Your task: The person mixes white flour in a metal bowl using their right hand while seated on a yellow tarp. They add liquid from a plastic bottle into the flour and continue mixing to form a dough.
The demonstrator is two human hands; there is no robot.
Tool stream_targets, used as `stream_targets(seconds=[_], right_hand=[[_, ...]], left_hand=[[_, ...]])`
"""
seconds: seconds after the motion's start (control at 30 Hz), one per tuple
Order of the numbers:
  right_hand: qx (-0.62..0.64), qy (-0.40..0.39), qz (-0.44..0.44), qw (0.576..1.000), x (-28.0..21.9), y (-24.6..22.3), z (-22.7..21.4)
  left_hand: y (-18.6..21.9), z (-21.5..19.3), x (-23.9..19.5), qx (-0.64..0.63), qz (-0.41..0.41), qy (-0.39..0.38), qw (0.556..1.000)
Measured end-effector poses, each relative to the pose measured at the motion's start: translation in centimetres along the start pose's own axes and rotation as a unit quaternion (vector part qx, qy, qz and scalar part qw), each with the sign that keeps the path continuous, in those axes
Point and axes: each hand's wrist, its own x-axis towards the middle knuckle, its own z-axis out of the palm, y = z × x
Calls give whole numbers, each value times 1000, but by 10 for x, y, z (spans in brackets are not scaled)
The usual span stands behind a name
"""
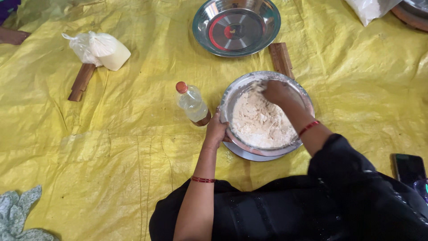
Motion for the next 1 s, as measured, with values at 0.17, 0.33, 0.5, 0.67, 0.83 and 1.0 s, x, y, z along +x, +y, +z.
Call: stream_targets(seconds=[0.17,0.33,0.5,0.67,0.83,1.0], right_hand=[[143,-45,-162,975,-15,-55,23],[-40,-50,-318,946,-74,-75,34],[-80,22,-470,879,-103,-40,9],[-105,27,-264,958,-112,1,-45],[-96,-110,-54,988,-142,-12,-18],[-76,21,-128,989,-112,-19,50]], left_hand=[[-12,-3,9,-16,8,-5,1000],[-23,-6,16,-38,35,-11,999],[-16,-5,10,-25,22,0,999],[-9,-4,6,-28,9,-1,1000],[-9,-3,7,-11,19,-4,1000],[-9,-7,5,-7,5,-4,1000]])
